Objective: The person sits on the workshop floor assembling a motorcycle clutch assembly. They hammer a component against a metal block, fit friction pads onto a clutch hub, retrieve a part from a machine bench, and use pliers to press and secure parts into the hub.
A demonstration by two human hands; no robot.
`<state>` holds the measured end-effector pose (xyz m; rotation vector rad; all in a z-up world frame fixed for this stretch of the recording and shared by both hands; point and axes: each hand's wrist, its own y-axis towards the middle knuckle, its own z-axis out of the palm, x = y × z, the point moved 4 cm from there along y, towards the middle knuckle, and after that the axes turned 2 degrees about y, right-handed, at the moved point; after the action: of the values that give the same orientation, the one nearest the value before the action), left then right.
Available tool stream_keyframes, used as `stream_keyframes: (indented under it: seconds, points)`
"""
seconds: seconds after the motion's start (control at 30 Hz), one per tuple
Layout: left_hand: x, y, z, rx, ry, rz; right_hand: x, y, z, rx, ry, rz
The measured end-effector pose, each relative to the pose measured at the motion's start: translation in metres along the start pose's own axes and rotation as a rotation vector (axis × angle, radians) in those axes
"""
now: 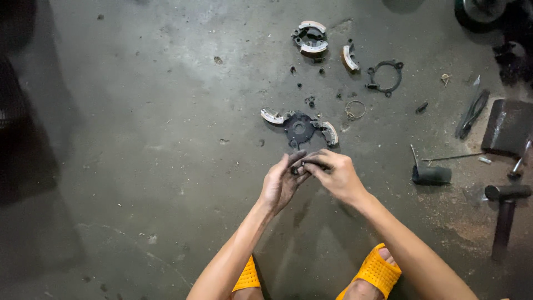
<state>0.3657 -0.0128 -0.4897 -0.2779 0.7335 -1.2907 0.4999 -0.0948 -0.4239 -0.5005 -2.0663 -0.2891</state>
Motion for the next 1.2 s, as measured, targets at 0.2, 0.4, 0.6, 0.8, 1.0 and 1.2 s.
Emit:
stream_keyframes:
  seconds: [0.2,0.4,0.6,0.8,1.0,1.2]
  points:
    - [0.029,0.014,-0.057,-0.221,0.344,0.158,-0.063,0.053,-0.014,-0.132,-0.225,0.020]
    - [0.035,0.007,-0.059,-0.290,0.453,0.169,-0.091,0.096,0.011,-0.041,-0.392,-0.004]
    - [0.013,-0.005,-0.053,-0.230,0.543,0.206,-0.089,0.106,0.015,-0.058,-0.449,0.150]
    - [0.016,-0.002,-0.048,-0.232,0.100,0.200,-0.070,0.095,-0.007,-0.251,-0.216,0.215]
    - [0.024,0.011,-0.072,-0.246,0.003,0.143,-0.031,0.029,-0.001,-0.215,0.098,0.127]
    - [0.035,0.019,-0.071,-0.243,0.054,0.135,0.000,0.001,0.014,-0.066,0.183,-0.029]
